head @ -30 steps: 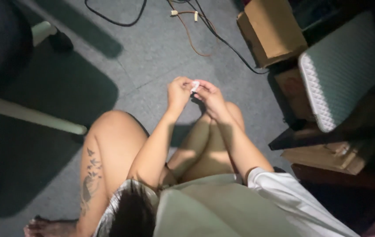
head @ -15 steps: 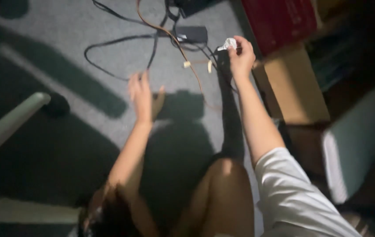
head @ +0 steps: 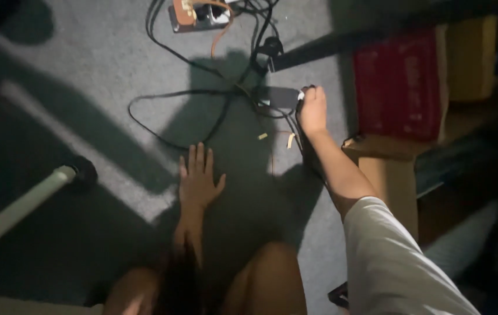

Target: Organizing various items like chargers, masks, and cloths on and under a desk.

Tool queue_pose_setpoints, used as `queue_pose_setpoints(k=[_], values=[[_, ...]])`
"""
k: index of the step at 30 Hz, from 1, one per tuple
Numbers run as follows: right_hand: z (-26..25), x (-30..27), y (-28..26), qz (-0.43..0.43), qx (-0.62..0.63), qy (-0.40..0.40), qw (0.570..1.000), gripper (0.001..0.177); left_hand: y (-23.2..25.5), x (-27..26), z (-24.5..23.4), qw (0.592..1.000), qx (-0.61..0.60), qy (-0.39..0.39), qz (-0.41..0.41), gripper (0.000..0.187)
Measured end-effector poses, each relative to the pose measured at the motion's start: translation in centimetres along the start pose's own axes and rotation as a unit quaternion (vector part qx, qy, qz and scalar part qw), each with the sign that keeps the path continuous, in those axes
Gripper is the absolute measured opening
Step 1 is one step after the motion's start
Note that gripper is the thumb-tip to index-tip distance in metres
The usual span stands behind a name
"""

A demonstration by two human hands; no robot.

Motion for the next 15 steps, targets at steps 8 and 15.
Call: queue_pose_setpoints(k=[8,15], values=[[2.3,3.5,4.9,0.273,0.287,0.032,0.918,0.014,0.0,0.0,0.8,0.998,0.041,-0.039,-0.023,0.079],[2.0,7.3,-1.3,0.194,0.049,-0.063,0.978,0.016,-0.5,0.7,2.5,0.987,0.053,-0.149,-0.042,0.084]])
Point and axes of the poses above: each hand's wrist, its own x-axis towards the middle knuckle, its own z-axis out of the palm, y = z × x, the point moved 9 cm from there along x, towards the middle knuckle, and after that the axes turned 3 degrees about -z, right-handed, at the moved point
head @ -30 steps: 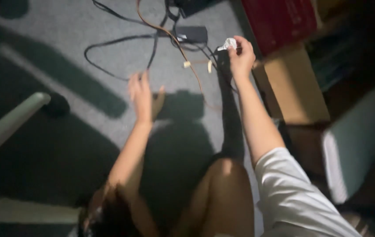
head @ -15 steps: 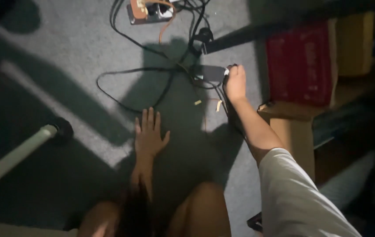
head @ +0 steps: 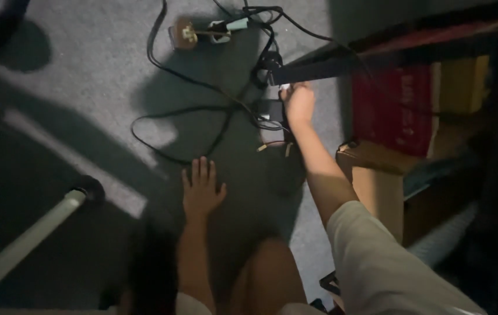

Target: Organizing various items like chargers, masks, and cloths on and under a desk.

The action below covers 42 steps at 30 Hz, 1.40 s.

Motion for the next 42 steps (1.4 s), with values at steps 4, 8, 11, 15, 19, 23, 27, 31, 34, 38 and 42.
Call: queue_pose_setpoints(k=[4,8,11,15,19,23,27,31,34,38,42], values=[[2.7,0.7,3.1,0.067,-0.058,-0.088,0.992,0.028,-0.1,-0.9,-0.9,0.99,-0.013,0.133,0.036,0.077],[1.5,-0.9,10.6,0.189,0.181,0.065,0.963,0.014,0.2,-0.7,-0.9,0.993,0.014,0.111,0.031,0.074],[-2.4,-3.1,12.6,0.212,0.366,0.083,0.902,0.01,0.2,-0.2,0.6,1.0,0.012,-0.022,-0.014,0.082],[-4.9,-4.0,14.5,0.258,0.472,0.127,0.833,0.011,0.1,-0.9,0.3,0.996,-0.014,0.082,0.025,0.079],[-8.2,-2.3,9.4,0.125,0.377,0.022,0.917,0.018,0.2,-0.9,1.3,0.999,-0.007,0.048,0.012,0.083],[-6.3,0.0,3.1,-0.126,0.057,-0.076,0.987,0.031,0.5,0.3,0.6,0.996,0.012,-0.078,-0.037,0.087],[-0.3,1.4,4.5,-0.078,0.026,-0.151,0.985,0.029,0.3,-0.7,-0.5,0.996,0.023,0.088,0.02,0.082],[1.1,1.4,4.1,-0.099,-0.066,-0.203,0.972,0.027,0.4,-1.3,-1.3,0.994,0.022,0.107,0.028,0.08],[0.7,1.4,3.7,-0.115,-0.04,-0.189,0.974,0.027,0.4,-1.1,-1.5,0.994,0.018,0.101,0.029,0.08],[0.8,1.1,4.2,-0.136,-0.024,-0.184,0.973,0.022,0.4,-0.9,-1.2,0.994,0.011,0.109,0.029,0.08],[-2.3,-0.4,9.2,0.021,0.022,-0.155,0.987,0.014,0.4,-0.9,-1.4,0.994,0.011,0.102,0.026,0.08]])
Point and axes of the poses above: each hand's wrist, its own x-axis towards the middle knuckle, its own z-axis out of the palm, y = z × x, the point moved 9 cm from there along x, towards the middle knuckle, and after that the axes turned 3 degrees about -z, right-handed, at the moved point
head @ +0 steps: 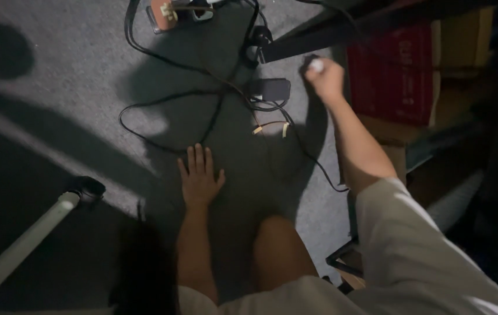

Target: Organizing various items like chargers, masks, and cloths on and under a desk.

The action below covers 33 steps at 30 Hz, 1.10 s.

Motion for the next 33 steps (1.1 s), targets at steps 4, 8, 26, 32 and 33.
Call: queue_pose_setpoints(k=[4,8,26,32,33], values=[[0.2,-3.9,7.2,0.075,0.276,0.077,0.955,0.008,0.3,-0.1,-0.8,1.0,0.006,0.017,0.009,0.079],[1.6,-5.8,4.5,0.039,0.244,0.053,0.968,0.016,0.3,-0.1,-1.7,0.999,0.025,0.032,0.017,0.079],[2.4,-4.5,-1.5,-0.009,0.033,0.165,0.986,0.027,0.0,-0.5,0.0,0.999,0.027,-0.019,-0.007,0.083],[3.8,-2.7,0.4,-0.017,-0.014,0.1,0.995,0.028,0.0,0.0,0.2,0.998,0.032,-0.049,-0.023,0.086],[3.7,-2.7,0.2,-0.017,-0.014,0.101,0.995,0.028,0.0,-0.2,0.3,0.998,0.033,-0.048,-0.023,0.086]])
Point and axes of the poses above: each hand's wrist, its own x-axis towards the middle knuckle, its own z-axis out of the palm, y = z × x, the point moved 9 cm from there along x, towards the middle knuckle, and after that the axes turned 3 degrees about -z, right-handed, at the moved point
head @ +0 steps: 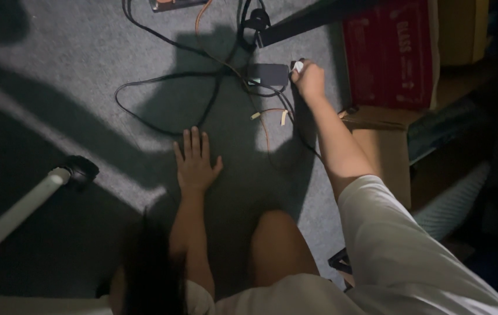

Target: Organizing various items like chargers, masks, and cloths on and under a desk.

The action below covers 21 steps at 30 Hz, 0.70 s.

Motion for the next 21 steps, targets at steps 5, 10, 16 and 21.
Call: queue_pose_setpoints(k=[5,10,16,21], values=[[0.1,-0.4,0.2,0.015,-0.009,-0.021,1.0,0.033,0.2,-0.3,-1.1,0.999,-0.025,0.039,0.018,0.084],[-4.2,-8.0,1.2,0.161,0.313,0.041,0.935,0.017,0.2,-0.4,-1.5,0.998,-0.014,0.062,0.027,0.083],[-9.2,-23.6,-5.0,0.323,0.795,0.063,0.509,0.009,-0.1,0.3,-5.4,0.993,-0.112,-0.042,-0.017,0.088],[-18.2,-30.5,-15.8,0.234,0.861,-0.055,0.449,0.014,-1.5,-3.1,-8.3,0.914,-0.393,-0.005,-0.096,0.091]])
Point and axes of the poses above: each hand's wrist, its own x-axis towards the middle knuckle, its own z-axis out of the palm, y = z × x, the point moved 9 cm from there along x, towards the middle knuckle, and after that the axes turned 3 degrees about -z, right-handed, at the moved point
